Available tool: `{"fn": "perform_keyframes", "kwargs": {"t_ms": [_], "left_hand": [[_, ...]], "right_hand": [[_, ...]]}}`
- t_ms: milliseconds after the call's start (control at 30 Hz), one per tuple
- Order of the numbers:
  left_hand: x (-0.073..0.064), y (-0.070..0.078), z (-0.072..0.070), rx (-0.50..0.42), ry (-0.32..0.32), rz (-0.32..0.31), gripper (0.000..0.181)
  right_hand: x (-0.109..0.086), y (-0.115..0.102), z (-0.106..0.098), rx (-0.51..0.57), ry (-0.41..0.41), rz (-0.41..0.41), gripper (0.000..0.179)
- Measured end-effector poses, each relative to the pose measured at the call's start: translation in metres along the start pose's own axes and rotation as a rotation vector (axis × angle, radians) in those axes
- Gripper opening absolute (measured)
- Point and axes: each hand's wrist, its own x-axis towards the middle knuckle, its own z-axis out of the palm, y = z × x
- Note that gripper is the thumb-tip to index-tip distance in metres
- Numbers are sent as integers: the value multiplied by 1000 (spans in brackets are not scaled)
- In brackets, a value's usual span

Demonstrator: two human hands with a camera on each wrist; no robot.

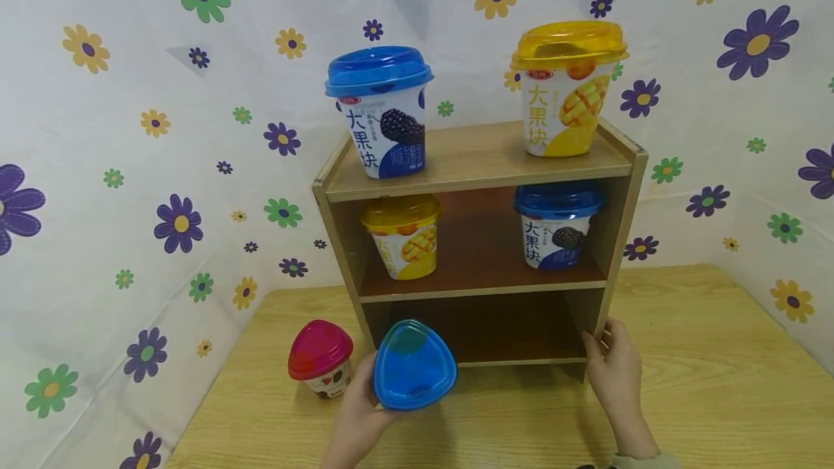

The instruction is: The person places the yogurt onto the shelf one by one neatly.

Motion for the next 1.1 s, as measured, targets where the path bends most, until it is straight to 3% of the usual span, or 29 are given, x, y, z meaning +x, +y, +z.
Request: {"fn": "perform_keyframes", "kwargs": {"t_ms": [233, 433, 600, 700, 933, 1033, 1100], "left_hand": [[2, -5, 10, 4, 90, 36, 65], [6, -5, 16, 56, 163, -23, 63], [11, -4, 20, 121, 220, -17, 54], [14, -2, 21, 226, 274, 22, 42], [25, -1, 25, 574, 476, 199, 28], [28, -2, 28, 711, 539, 198, 34], [30, -2, 30, 753, 553, 181, 37]], "right_hand": [[0, -1, 0, -7, -6, 2, 26], [0, -1, 0, -13, 2, -8, 25], [0, 0, 0, -14, 17, -7, 25], [0, 0, 0, -12, 24, 0, 25], [-1, 1, 1, -28, 37, -3, 24], [-1, 0, 1, -30, 37, -8, 24], [-1, 0, 1, -31, 33, -9, 24]]}}
